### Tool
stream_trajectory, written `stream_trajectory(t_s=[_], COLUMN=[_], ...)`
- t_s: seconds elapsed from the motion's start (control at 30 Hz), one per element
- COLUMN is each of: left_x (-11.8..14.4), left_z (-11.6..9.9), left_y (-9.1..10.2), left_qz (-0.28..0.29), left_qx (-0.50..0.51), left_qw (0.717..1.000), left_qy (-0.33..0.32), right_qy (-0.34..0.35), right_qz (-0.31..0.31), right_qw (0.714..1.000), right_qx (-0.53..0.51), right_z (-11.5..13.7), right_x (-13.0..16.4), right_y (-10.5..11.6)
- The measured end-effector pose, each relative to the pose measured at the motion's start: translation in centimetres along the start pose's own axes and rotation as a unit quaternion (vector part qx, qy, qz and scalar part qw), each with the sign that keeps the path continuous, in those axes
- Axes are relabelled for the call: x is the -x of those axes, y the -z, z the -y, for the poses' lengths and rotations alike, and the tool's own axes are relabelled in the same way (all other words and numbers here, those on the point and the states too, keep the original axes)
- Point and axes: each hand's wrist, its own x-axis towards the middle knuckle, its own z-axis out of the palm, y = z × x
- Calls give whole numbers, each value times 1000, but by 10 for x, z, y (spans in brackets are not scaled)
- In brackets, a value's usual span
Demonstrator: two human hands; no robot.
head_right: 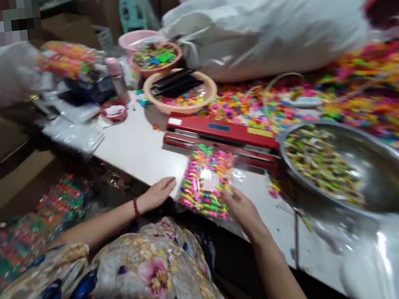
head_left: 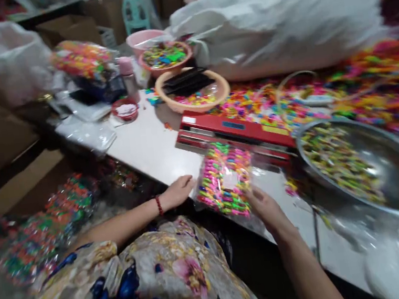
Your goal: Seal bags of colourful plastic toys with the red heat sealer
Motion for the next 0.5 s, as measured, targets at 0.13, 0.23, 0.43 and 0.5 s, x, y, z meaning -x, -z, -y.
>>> stream_trajectory(t_s=[0.13,0.23,0.43,0.5], left_x=[25,45,71,68], left_z=[27,53,104,126], left_y=[8,25,80,99], left_qz=[17,-79,-264,-365], left_qx=[114,215,480,532], left_qw=[993,972,835,764], left_qy=[36,47,49,1], right_qy=[-79,-51,5,17], right_qz=[68,88,184,208], right_qw=[994,993,982,974], right_qx=[39,60,-51,-94], right_z=[13,34,90,110], right_x=[10,10,8,3], right_y=[-44,-87,-204,-245])
